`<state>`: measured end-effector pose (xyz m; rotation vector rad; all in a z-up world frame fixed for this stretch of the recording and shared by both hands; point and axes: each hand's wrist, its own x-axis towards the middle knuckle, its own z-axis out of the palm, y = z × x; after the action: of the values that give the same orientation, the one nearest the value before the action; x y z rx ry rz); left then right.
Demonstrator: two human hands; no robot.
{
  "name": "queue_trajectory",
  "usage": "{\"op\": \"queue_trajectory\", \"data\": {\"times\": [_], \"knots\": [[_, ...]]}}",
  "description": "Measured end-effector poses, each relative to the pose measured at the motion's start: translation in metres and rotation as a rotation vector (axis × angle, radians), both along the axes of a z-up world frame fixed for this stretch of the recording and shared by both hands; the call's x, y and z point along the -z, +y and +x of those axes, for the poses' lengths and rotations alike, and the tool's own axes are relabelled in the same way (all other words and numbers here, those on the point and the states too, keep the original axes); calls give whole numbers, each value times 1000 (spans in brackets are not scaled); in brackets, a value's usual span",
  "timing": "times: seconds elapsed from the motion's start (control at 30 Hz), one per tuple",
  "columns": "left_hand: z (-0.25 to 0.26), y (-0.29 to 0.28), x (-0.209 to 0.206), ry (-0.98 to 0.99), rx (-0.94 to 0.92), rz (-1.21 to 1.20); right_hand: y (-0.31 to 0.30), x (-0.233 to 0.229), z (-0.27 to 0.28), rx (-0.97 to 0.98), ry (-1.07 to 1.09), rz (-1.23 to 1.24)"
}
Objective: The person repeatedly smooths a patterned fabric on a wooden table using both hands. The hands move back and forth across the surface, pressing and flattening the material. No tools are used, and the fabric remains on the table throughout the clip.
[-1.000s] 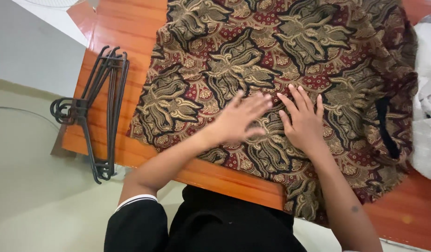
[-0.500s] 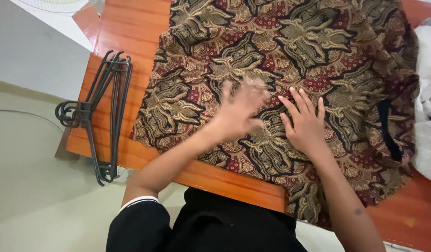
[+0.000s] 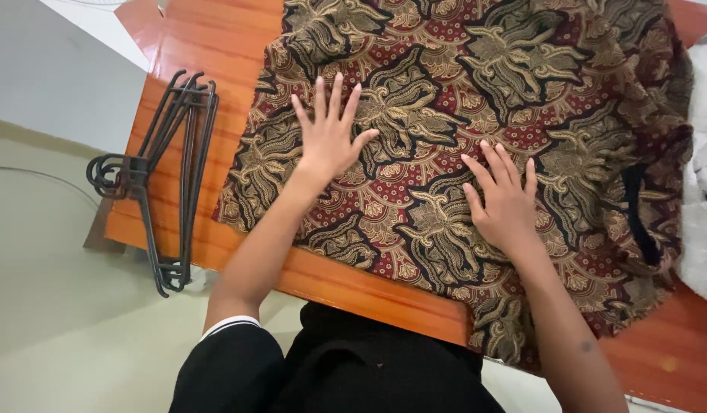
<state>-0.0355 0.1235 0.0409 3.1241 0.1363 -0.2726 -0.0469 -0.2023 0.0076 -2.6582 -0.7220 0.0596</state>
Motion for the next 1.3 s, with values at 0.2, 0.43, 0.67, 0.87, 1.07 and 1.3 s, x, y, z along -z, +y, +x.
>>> {"op": "queue_trajectory", "data": {"times": [0.2, 0.43, 0.67, 0.87, 1.07, 1.3], "knots": [[-30, -71, 16, -88, 554, -179, 2, -3, 2, 33, 78, -91], [-12, -46, 0, 75, 569, -101, 0, 5, 1, -10, -41, -26], [-3, -15, -14, -28, 73, -107, -1, 7, 1, 13, -22, -39], [-51, -94, 12, -165, 544, -187, 5, 11, -6, 10, -89, -54], [-59, -82, 2, 112, 512, -141, 28, -3, 2, 54, -48, -386], [-55, 11, -2, 1, -65, -103, 97, -22, 25, -199, -51, -170]]}}
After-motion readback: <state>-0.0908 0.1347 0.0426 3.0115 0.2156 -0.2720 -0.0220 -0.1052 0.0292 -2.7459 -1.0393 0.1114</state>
